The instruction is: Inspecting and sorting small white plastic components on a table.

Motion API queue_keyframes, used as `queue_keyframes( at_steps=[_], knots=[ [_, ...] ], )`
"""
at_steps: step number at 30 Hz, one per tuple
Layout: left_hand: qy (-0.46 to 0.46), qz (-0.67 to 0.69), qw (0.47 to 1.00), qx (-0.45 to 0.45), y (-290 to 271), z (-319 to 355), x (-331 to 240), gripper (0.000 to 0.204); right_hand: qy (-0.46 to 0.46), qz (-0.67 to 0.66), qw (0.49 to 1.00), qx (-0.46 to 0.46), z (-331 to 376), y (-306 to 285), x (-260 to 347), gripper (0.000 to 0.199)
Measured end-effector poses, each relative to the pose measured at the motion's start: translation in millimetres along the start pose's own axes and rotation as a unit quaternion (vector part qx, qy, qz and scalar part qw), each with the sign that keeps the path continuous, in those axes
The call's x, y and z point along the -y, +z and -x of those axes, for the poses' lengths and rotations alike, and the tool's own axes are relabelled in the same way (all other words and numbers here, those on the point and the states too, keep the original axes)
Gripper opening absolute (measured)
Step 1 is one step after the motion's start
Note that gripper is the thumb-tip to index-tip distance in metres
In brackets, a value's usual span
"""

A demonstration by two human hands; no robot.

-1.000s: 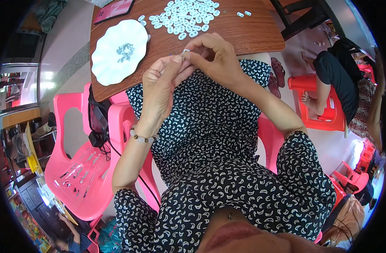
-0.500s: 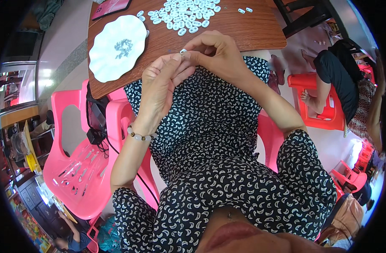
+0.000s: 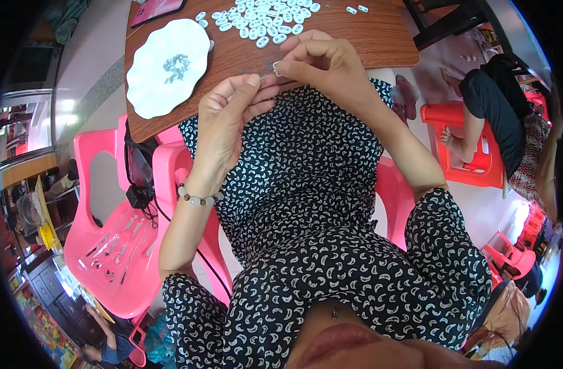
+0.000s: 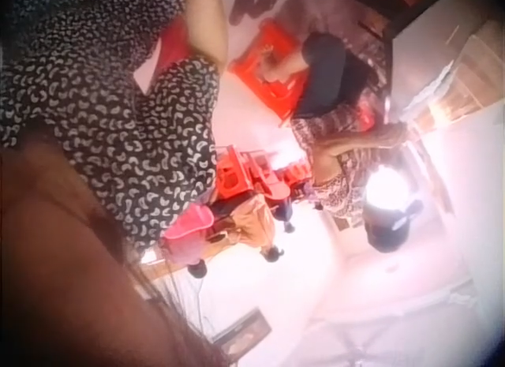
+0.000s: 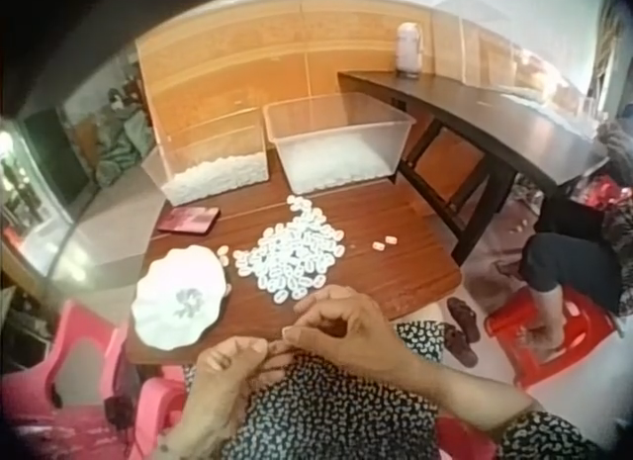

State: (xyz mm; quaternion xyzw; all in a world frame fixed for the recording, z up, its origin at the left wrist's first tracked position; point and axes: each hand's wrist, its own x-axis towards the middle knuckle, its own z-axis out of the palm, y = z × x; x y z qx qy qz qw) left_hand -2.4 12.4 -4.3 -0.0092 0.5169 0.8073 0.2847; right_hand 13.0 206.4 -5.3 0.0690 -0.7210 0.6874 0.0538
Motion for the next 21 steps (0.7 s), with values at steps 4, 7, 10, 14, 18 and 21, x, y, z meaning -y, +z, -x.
queue_keyframes(
  at_steps=[4,7,10,14,18,21],
  knots=[
    [0.014,-0.046,0.999,-0.012,3.2,2.3,-1.0,0.02,-0.017,0.037,0.999,0.004,1.1,0.2,-4.5,0.016],
    [0.021,-0.068,0.997,-0.013,3.1,1.3,0.3,0.021,-0.016,0.042,0.999,-0.002,2.3,1.9,-6.1,0.017],
    [0.024,-0.08,0.996,-0.013,1.9,0.6,2.0,0.022,-0.003,0.124,0.992,0.024,3.0,-0.2,0.2,0.013],
    [0.024,-0.092,0.995,-0.012,1.7,0.0,3.2,0.022,0.011,0.112,0.993,0.023,3.8,0.7,0.7,0.013],
    [0.025,-0.099,0.995,-0.014,1.9,-0.2,3.3,0.022,-0.007,0.135,0.991,0.018,3.7,0.0,-3.6,0.014],
    [0.025,-0.099,0.995,-0.017,0.3,0.2,4.5,0.021,-0.033,0.18,0.983,0.018,4.6,1.6,-2.1,0.013]
  ],
)
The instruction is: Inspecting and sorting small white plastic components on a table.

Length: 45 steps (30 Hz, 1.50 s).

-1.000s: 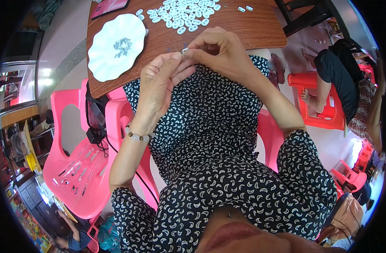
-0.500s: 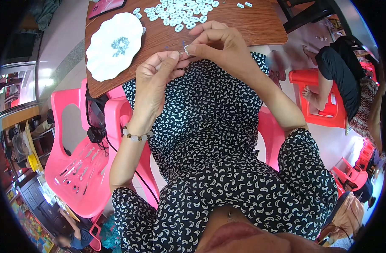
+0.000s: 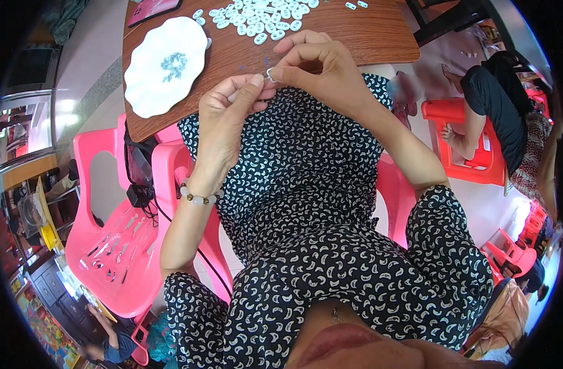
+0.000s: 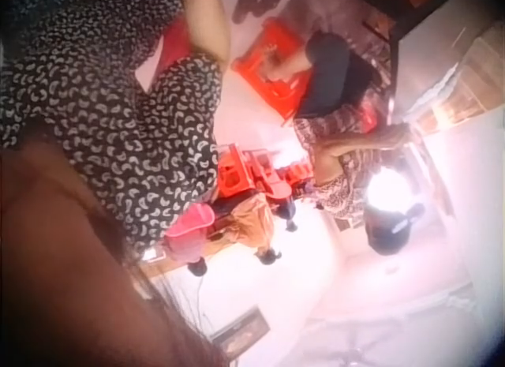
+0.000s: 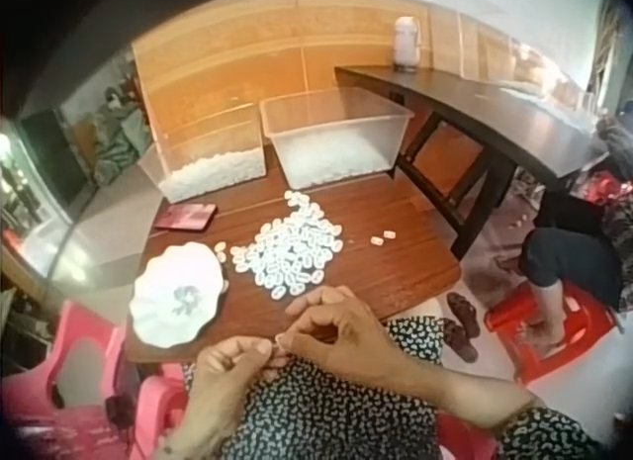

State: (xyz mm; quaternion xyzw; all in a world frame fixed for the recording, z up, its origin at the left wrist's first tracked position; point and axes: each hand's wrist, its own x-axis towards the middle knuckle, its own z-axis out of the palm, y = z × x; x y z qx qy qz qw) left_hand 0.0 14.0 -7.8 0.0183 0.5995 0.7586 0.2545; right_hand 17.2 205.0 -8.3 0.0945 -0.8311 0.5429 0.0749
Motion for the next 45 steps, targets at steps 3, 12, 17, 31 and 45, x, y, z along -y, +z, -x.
queue_keyframes(
  at_steps=[3,12,17,31,45],
  knots=[
    [0.002,0.001,1.0,-0.003,-0.1,0.0,2.5,0.021,-0.031,0.059,0.998,-0.012,0.5,0.5,0.1,0.012],
    [-0.013,0.023,0.999,-0.022,3.4,-0.5,1.4,0.02,0.002,-0.055,0.997,-0.058,0.7,6.3,-3.6,0.014],
    [-0.016,0.017,1.0,-0.021,2.8,-0.1,1.4,0.02,-0.027,0.03,0.999,-0.03,1.0,1.8,-1.1,0.01],
    [0.005,-0.011,1.0,-0.014,1.7,-0.6,4.5,0.019,-0.023,0.04,0.999,-0.026,1.6,3.5,-1.2,0.011],
    [-0.003,-0.018,1.0,-0.009,1.5,-0.9,5.0,0.02,-0.025,0.052,0.998,-0.023,1.8,3.5,-1.5,0.013]
  ],
)
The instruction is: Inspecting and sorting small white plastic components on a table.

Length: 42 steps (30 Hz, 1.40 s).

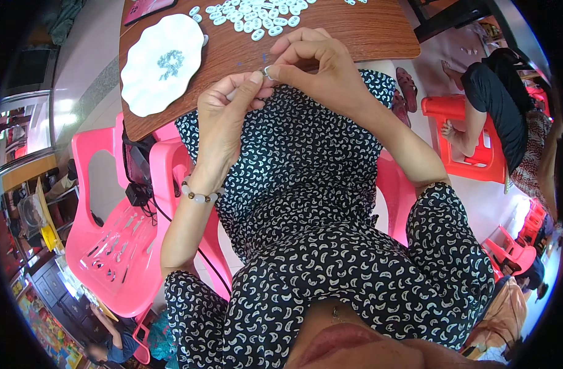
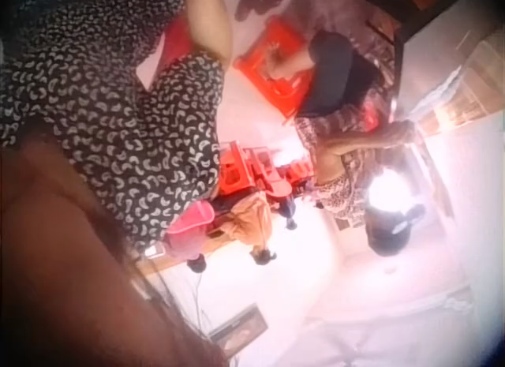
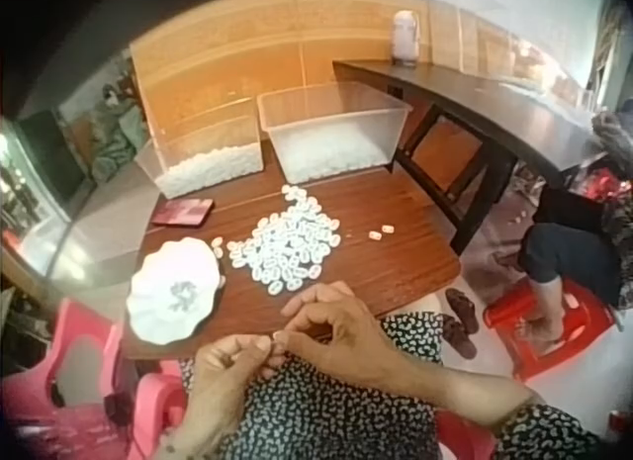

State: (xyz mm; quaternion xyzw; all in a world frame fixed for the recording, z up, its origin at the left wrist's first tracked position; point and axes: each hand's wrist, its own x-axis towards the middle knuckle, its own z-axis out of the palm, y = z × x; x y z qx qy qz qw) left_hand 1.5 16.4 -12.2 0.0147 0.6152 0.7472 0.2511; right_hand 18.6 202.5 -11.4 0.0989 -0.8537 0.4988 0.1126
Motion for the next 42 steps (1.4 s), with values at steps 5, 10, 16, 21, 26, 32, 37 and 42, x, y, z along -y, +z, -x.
queue_keyframes(
  at_steps=[5,10,16,21,26,32,37,42],
  knots=[
    [0.008,0.013,1.0,-0.011,0.1,-1.0,2.2,0.02,0.007,-0.012,1.0,0.0,0.2,0.6,-0.9,0.013],
    [0.011,0.014,1.0,-0.016,0.0,-2.1,3.9,0.019,-0.021,0.017,1.0,-0.003,0.4,2.0,-2.3,0.013],
    [0.016,0.04,0.999,-0.012,-1.0,-2.2,6.5,0.019,0.007,-0.021,1.0,-0.017,2.8,7.7,-3.4,0.012],
    [0.017,0.066,0.998,-0.006,-0.3,-0.5,6.2,0.019,0.017,-0.04,0.999,-0.021,3.1,9.2,-5.3,0.012],
    [0.008,0.073,0.997,-0.004,0.3,-0.8,5.2,0.018,0.033,-0.081,0.996,-0.031,2.2,10.1,-4.1,0.014],
    [0.007,0.073,0.997,0.0,1.3,-2.0,4.9,0.018,0.023,-0.077,0.996,-0.036,2.2,9.2,-5.3,0.013],
    [0.004,0.074,0.997,-0.001,0.4,-4.8,8.5,0.018,0.014,-0.066,0.997,-0.039,2.1,10.8,-8.5,0.012],
    [-0.003,0.087,0.996,-0.006,1.0,-5.7,8.7,0.018,0.007,-0.065,0.997,-0.046,1.8,12.3,-10.4,0.012]
  ],
)
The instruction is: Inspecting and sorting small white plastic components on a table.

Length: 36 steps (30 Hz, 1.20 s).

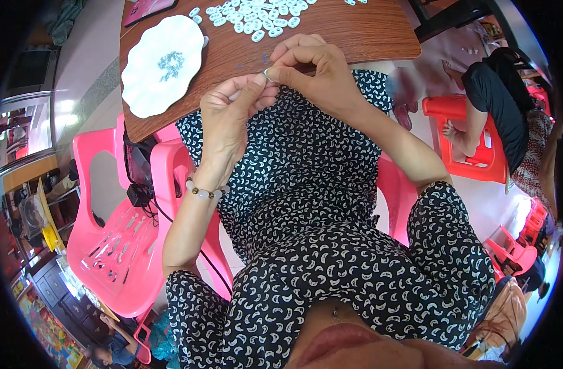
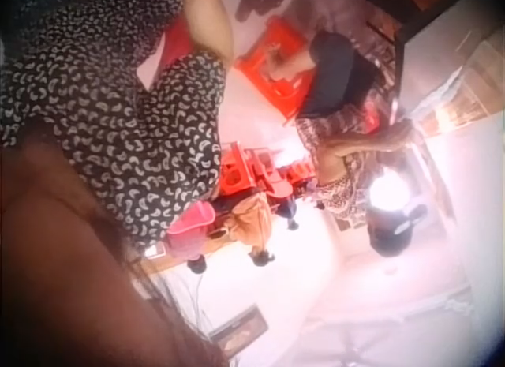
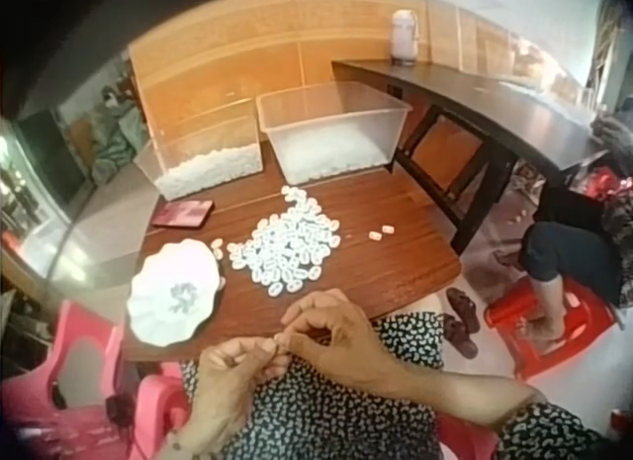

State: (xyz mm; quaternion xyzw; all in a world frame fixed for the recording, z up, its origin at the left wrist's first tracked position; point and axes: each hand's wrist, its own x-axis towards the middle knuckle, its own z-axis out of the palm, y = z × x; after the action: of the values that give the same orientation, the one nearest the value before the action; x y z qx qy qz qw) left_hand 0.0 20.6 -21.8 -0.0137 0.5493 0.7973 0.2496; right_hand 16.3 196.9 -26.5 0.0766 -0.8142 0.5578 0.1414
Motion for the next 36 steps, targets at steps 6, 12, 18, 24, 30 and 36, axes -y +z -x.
queue_keyframes(
  at_steps=[6,12,18,24,30,36],
  knots=[
    [-0.011,0.007,1.0,-0.003,1.0,1.1,-2.3,0.019,0.022,-0.019,1.0,0.006,-1.1,-1.8,1.1,0.014],
    [-0.039,0.034,0.998,0.026,0.5,-1.3,-6.2,0.026,0.076,-0.118,0.99,0.024,-3.0,-6.9,4.8,0.015],
    [-0.055,0.012,0.998,0.027,-1.7,-2.5,-9.3,0.03,0.143,-0.212,0.966,0.034,-5.0,-10.1,6.0,0.011],
    [-0.043,0.031,0.999,-0.004,2.9,-1.2,-13.6,0.022,0.147,-0.208,0.966,0.035,-6.1,-14.2,13.6,0.012],
    [0.068,-0.168,0.983,-0.002,0.5,-10.5,-21.5,0.018,0.152,-0.181,0.971,0.029,-9.9,-29.8,9.7,0.016],
    [0.172,-0.382,0.908,-0.024,-2.6,-37.7,-17.7,0.02,0.107,-0.155,0.982,-0.028,-15.7,-46.8,-0.4,0.017]
  ],
)
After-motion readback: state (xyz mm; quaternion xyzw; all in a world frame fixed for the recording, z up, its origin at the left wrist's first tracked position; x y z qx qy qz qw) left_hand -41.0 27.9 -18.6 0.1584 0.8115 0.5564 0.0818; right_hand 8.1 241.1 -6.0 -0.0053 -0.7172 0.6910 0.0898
